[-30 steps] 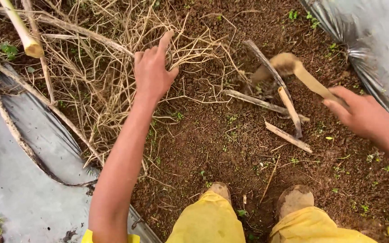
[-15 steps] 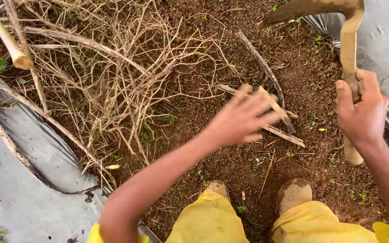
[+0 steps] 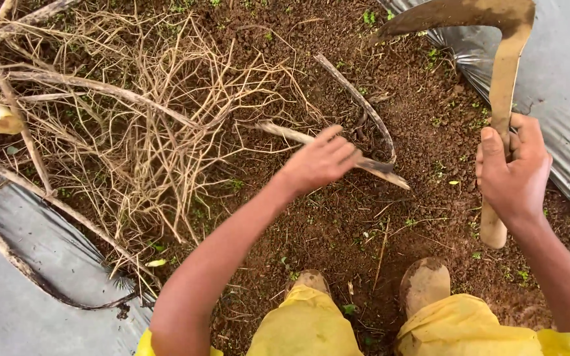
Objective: A person in a field uses a sickle to chop dried plant stalks into smaller pieces on the ground.
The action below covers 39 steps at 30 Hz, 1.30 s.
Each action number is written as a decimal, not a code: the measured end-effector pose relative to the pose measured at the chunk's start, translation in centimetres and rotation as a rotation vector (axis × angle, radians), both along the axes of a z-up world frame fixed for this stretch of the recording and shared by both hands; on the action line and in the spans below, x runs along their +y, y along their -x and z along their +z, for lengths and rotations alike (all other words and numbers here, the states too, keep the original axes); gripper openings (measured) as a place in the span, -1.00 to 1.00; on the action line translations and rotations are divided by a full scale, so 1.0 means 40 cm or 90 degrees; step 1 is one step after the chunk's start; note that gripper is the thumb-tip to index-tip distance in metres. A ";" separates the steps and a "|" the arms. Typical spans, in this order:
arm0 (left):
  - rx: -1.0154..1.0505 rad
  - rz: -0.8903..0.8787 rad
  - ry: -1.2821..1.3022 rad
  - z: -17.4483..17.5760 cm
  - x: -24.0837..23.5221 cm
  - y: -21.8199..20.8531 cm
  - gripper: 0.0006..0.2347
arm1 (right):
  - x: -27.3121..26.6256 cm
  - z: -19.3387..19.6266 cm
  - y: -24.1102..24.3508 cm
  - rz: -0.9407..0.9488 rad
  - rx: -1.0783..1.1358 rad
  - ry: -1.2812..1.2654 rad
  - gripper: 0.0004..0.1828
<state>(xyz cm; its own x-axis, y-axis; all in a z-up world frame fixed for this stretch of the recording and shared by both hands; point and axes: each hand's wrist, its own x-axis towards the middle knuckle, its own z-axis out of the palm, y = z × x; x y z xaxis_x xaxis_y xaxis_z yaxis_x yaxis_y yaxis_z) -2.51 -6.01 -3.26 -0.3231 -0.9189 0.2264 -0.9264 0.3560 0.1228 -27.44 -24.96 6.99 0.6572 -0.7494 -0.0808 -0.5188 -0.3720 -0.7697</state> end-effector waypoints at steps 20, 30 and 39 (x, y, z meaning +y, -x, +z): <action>-0.087 0.059 0.080 0.004 -0.365 0.000 -0.43 | 0.017 0.063 0.032 -0.090 -0.050 -0.048 -0.99; -0.108 0.185 -0.141 0.146 -0.207 -0.021 -0.24 | 0.076 0.114 -0.046 -0.158 -0.032 -0.107 -0.92; 0.043 0.613 0.085 0.078 0.143 -0.154 -0.38 | 0.205 0.085 -0.184 -0.117 -0.043 -0.244 -0.91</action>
